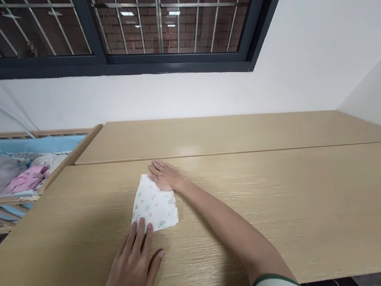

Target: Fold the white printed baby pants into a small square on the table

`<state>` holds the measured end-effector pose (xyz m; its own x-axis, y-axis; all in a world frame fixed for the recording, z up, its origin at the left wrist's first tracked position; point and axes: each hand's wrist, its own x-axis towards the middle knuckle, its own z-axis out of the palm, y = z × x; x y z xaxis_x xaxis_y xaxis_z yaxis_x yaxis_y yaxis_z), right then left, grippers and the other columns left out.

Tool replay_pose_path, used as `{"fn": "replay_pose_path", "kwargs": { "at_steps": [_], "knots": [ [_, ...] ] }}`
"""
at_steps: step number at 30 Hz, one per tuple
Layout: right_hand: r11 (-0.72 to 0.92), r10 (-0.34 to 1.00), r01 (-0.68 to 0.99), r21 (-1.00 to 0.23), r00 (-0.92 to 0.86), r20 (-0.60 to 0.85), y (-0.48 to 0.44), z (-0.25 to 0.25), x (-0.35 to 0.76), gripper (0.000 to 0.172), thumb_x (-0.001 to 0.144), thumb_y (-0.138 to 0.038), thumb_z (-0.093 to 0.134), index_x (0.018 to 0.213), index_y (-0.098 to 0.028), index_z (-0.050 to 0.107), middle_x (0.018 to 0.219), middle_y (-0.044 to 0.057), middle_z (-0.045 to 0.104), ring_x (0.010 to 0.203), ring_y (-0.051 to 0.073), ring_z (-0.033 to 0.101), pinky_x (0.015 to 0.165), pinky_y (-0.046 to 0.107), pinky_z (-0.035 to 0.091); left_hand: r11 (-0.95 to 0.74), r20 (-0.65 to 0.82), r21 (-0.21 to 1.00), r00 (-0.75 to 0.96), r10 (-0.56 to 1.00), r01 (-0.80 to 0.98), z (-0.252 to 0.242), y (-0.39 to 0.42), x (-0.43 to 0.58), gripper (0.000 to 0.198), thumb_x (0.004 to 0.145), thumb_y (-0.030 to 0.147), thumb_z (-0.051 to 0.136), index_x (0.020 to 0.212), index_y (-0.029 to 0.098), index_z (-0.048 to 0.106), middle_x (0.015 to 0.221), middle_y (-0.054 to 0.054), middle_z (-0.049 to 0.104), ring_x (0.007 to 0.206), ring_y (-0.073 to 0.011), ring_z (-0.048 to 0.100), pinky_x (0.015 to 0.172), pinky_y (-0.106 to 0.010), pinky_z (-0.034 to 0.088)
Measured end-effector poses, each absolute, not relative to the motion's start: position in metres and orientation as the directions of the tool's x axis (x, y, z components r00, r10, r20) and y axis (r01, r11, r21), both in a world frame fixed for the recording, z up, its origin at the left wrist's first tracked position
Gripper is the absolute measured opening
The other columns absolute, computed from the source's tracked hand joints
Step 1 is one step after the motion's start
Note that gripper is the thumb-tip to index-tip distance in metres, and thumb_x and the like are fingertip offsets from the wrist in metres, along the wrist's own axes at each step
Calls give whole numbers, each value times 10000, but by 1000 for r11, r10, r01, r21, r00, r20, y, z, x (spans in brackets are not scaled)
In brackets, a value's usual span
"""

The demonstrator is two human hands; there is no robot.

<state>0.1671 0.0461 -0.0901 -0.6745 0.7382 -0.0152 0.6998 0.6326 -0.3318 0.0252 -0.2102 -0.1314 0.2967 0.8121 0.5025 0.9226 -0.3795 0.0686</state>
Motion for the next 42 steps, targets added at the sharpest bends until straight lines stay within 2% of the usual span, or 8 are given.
{"fn": "replay_pose_path", "kwargs": {
  "at_steps": [4,8,12,16,23,30,35,42],
  "knots": [
    [635,752,712,-300,-659,29,40,-91,169,709,1085,-530,165,1624,-84,277,1704,163,173,1595,267,107,1288,472,119,-382,502,56,305,809,923,-131,-206,22,568,1012,422,464,1485,108,450,1530,-249,483,1439,-418,442,1060,-563,533],
    [645,764,737,-202,-626,156,31,-83,170,643,1088,-464,253,1580,-60,344,1685,206,236,1584,302,146,1273,477,128,-473,473,6,414,778,881,-127,-195,4,384,1018,216,403,1322,113,614,1423,-199,610,1368,-338,550,1056,-481,563],
    [720,687,685,-114,-677,265,5,-66,175,491,1058,-322,391,1496,-109,454,1603,216,376,1490,335,314,1214,517,222,-539,476,52,453,753,841,-122,-186,-17,395,1009,118,358,1280,129,645,1364,-135,668,1282,-245,633,1033,-384,588],
    [767,641,615,-183,-737,214,-33,-51,187,364,1042,-315,455,1359,-171,561,1339,173,597,1232,307,533,1101,517,350,-556,468,155,435,769,816,-118,-183,-25,372,1015,134,372,1240,151,668,1332,-111,692,1255,-229,653,1033,-374,588],
    [789,599,550,-272,-788,142,-60,-58,207,258,1048,-293,462,1156,-164,658,1164,130,679,1099,256,619,992,421,447,-541,460,214,405,790,813,-118,-181,-23,366,1012,153,378,1194,166,696,1286,-119,715,1200,-242,687,1002,-412,606],
    [777,601,520,-355,-781,172,-74,-51,209,425,1063,-467,449,1321,-168,605,1284,137,672,1208,276,602,1050,442,439,-526,422,271,391,818,806,-113,-179,-30,363,1000,177,407,1194,211,711,1281,-71,724,1178,-232,699,993,-394,606],
    [800,579,530,-283,-805,129,-92,-45,211,518,962,-577,596,1272,-165,645,1256,158,635,1156,308,590,1015,484,445,-469,350,325,356,866,821,-107,-175,-32,348,1005,205,425,1178,217,727,1252,-47,738,1135,-237,719,970,-389,614],
    [781,603,574,-247,-796,54,-100,-41,224,536,912,-501,681,1325,-163,621,1317,168,620,1167,325,585,1020,491,453,-446,332,363,334,882,818,-104,-174,-34,349,1014,239,430,1191,223,730,1244,-46,741,1128,-238,722,989,-398,602]
  ]
}}
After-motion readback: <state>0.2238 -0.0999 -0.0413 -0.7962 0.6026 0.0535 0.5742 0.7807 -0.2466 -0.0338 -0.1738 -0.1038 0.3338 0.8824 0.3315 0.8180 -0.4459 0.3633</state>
